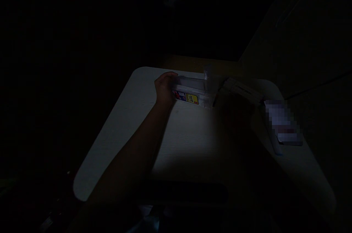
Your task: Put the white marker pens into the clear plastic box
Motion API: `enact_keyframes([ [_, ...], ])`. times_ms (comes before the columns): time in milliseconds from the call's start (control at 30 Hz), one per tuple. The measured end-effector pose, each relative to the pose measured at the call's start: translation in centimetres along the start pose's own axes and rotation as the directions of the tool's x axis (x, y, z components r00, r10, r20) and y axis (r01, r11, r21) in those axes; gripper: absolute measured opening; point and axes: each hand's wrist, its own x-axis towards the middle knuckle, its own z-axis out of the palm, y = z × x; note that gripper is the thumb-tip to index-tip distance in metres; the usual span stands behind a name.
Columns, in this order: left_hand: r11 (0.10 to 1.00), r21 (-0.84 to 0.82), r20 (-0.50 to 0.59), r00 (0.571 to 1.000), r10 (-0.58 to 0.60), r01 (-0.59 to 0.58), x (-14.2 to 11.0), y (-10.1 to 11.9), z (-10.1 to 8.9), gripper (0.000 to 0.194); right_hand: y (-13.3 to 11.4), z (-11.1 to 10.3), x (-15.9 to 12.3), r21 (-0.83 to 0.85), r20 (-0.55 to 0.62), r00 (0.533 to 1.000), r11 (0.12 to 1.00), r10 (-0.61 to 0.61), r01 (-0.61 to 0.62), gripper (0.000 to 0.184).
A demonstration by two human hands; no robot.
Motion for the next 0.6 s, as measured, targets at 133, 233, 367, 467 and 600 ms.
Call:
enact_keyframes([
  [133,1.000,-0.007,0.001,1.000,0.016,-0.016,0.1,-0.2,-0.1,0.021,-0.3,-0.5,-0.1,0.042,0.040,0.998,0.998,-0.044,0.042,0.038],
  [233,1.000,-0.017,0.007,1.000,0.007,-0.007,0.2,-0.5,-0.2,0.020,-0.4,-0.9,-0.1,0.070,0.069,0.995,0.995,-0.071,0.066,0.030],
  [367,1.000,-0.012,0.008,1.000,-0.004,0.004,0.3,-0.7,-0.2,0.019,-0.4,-1.1,0.4,0.107,0.080,0.994,0.992,-0.072,0.063,0.031],
  [467,1.000,-0.024,0.011,1.000,-0.009,0.010,0.3,-0.8,-0.2,0.019,-0.3,-1.1,0.7,0.139,0.077,0.995,0.989,-0.063,0.052,0.032],
  [600,0.999,-0.040,0.009,1.000,-0.009,0.009,0.3,-0.7,-0.1,0.020,-0.3,-1.1,0.8,0.193,0.049,0.997,0.980,-0.053,0.042,0.031],
])
